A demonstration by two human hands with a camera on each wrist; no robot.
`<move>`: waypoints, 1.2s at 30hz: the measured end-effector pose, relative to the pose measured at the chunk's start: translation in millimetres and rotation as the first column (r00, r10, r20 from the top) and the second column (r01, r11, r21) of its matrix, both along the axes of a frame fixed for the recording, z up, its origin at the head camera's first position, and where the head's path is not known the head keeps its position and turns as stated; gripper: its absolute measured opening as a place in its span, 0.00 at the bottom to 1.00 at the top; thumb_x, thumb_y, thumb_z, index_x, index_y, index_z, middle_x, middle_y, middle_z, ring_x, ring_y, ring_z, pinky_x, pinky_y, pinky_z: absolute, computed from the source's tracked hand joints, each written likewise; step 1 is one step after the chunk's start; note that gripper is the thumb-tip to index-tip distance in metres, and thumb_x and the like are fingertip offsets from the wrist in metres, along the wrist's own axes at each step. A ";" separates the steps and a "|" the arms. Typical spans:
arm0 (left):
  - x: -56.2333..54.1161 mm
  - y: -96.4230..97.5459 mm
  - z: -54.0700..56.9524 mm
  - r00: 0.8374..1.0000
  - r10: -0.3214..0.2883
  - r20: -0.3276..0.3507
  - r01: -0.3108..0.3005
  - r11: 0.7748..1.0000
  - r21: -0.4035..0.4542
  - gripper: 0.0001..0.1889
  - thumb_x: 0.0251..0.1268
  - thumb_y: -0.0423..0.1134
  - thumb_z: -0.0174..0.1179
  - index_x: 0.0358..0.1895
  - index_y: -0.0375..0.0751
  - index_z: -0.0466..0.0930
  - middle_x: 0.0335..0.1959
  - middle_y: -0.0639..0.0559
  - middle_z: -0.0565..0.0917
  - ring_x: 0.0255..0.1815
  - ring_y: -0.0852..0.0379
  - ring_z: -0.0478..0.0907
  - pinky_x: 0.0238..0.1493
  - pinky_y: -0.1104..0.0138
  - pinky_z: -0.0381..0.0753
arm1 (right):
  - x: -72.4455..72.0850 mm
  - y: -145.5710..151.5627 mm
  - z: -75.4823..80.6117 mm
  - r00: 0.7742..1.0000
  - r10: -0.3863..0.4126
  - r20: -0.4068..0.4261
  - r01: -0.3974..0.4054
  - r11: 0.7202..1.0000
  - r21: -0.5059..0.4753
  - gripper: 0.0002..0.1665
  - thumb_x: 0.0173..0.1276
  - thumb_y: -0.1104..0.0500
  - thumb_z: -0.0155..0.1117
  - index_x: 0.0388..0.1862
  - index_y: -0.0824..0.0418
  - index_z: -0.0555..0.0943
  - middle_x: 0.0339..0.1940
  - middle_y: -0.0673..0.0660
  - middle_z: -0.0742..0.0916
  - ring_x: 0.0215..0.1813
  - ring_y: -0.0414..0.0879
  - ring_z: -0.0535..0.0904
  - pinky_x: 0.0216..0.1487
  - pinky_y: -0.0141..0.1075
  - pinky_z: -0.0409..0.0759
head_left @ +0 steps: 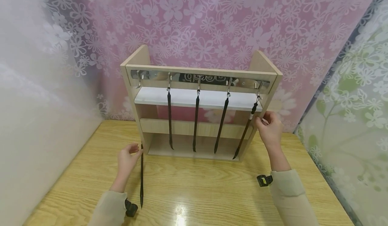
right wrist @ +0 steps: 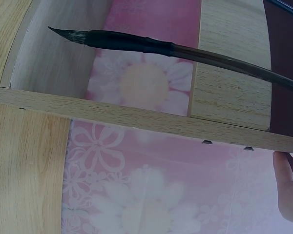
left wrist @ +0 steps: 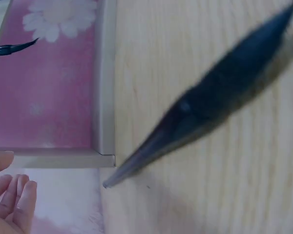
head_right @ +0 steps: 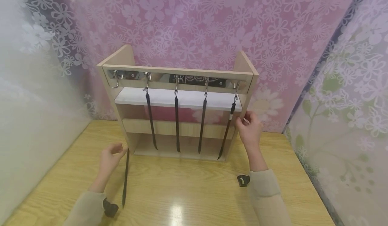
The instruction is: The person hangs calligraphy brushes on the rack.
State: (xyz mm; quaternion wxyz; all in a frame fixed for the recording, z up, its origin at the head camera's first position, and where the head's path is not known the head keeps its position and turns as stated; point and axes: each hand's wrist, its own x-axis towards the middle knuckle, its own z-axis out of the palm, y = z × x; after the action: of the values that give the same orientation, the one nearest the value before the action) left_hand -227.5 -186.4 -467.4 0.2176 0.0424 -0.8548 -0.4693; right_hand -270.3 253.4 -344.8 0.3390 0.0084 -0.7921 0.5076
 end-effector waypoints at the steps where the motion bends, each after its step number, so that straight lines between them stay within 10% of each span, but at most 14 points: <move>1: 0.6 -1.1 -0.9 1.000 0.000 0.020 0.000 1.000 -0.006 0.15 0.53 0.30 0.61 0.43 0.25 0.75 0.36 0.34 0.79 0.36 0.44 0.78 0.36 0.56 0.78 | 0.1 0.1 0.1 1.000 0.000 0.001 0.000 1.000 -0.001 0.12 0.55 0.71 0.57 0.39 0.76 0.73 0.34 0.62 0.78 0.44 0.54 0.76 0.43 0.27 0.75; 14: 3.7 -8.9 -11.8 0.987 -0.034 0.157 0.052 0.993 -0.109 0.16 0.50 0.29 0.61 0.40 0.20 0.75 0.31 0.33 0.79 0.32 0.41 0.77 0.30 0.59 0.79 | 0.8 0.1 0.0 1.000 -0.004 -0.006 0.004 1.000 0.012 0.12 0.55 0.70 0.57 0.39 0.76 0.74 0.35 0.64 0.78 0.44 0.53 0.76 0.44 0.28 0.75; 23: 3.8 -13.0 -13.3 0.904 -0.094 0.417 0.175 0.971 -0.161 0.22 0.50 0.36 0.62 0.44 0.21 0.71 0.32 0.35 0.79 0.29 0.47 0.77 0.27 0.60 0.77 | 0.8 -0.5 0.6 1.000 -0.006 -0.023 0.006 1.000 0.018 0.12 0.55 0.70 0.58 0.38 0.76 0.74 0.34 0.62 0.78 0.44 0.57 0.77 0.43 0.27 0.75; 36: 0.1 -12.3 -19.4 0.852 -0.093 0.516 0.254 0.934 -0.251 0.15 0.48 0.39 0.64 0.17 0.40 0.66 0.11 0.55 0.65 0.14 0.60 0.60 0.14 0.71 0.61 | 1.7 0.4 0.0 1.000 -0.012 0.009 0.012 1.000 0.019 0.13 0.56 0.69 0.58 0.39 0.76 0.74 0.35 0.62 0.78 0.45 0.55 0.76 0.44 0.27 0.75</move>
State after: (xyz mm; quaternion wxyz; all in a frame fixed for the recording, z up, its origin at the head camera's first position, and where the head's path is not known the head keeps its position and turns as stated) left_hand -227.4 -198.6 -486.7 -0.0490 0.0485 -0.9448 -0.3202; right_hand -268.6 253.8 -344.8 0.3384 0.0046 -0.7983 0.4982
